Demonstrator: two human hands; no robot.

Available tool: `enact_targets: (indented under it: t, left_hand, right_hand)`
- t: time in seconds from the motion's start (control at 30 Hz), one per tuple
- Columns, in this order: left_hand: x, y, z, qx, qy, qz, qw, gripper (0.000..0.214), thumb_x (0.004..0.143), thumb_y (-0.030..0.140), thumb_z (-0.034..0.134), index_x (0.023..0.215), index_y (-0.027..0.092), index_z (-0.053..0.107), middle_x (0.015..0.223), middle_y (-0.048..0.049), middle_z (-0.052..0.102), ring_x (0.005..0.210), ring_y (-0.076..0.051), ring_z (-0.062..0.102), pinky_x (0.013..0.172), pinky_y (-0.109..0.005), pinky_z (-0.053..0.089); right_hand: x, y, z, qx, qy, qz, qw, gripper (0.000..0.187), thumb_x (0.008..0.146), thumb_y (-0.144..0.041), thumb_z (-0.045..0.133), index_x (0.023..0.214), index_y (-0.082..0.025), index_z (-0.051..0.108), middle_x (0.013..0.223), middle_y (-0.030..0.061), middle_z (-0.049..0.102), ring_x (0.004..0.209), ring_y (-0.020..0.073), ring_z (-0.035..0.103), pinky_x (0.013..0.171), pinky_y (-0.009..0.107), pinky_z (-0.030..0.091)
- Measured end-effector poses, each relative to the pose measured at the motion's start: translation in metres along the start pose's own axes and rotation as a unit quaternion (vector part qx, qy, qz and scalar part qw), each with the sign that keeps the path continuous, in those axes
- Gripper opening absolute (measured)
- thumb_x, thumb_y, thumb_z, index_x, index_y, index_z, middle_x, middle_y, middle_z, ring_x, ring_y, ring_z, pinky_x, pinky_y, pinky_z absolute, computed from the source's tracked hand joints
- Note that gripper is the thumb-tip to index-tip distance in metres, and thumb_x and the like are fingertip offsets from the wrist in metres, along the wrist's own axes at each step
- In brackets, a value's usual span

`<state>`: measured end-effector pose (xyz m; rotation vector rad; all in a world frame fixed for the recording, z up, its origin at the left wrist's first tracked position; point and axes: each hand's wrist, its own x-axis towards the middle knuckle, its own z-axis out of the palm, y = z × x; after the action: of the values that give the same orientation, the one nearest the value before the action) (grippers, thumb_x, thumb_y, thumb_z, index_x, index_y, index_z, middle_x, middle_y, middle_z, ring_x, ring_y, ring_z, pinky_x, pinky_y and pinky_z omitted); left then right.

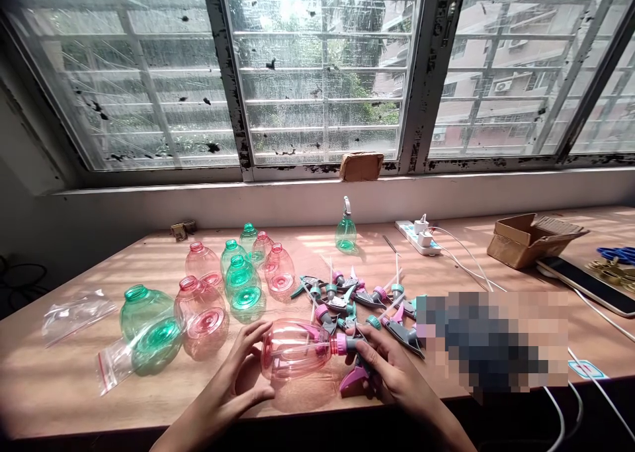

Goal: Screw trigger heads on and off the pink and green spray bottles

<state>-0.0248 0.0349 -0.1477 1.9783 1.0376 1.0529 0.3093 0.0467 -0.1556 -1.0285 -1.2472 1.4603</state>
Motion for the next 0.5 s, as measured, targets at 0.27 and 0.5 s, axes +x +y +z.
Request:
enact_targets:
  t: [0.27,0.5]
  left_hand:
    - [-0.0006,0.0066,-0.0005,-0.065,0.015,-0.048,0.997,0.037,0.106,0.054,0.058,0.138,0.034,0.064,0.163,-0.0107,0.046,0.121,-0.031,0.066,0.103,-0.040,0.059]
    - [-0.0029,0.0057,0.0002,-0.091,0.014,-0.064,0.994,0.053,0.105,0.048,0.066,0.154,0.042,0.047,0.165,-0.0085,0.046,0.137,-0.033,0.059,0.111,-0.043,0.057]
  right_hand:
    - [0.0009,0.0041,-0.0024,0.003,0.008,-0.002,1.000,0.060,0.086,-0.070,0.078,0.124,-0.024,0.073,0.081,-0.0009,0.069,0.053,0.0110,0.061,0.051,0.024,0.050]
    - [0.0008,0.0043,-0.0011,0.017,0.007,-0.006,1.000,0.061,0.086,-0.069,0.079,0.124,-0.022,0.073,0.079,-0.0005,0.071,0.053,0.0107,0.062,0.050,0.023,0.048]
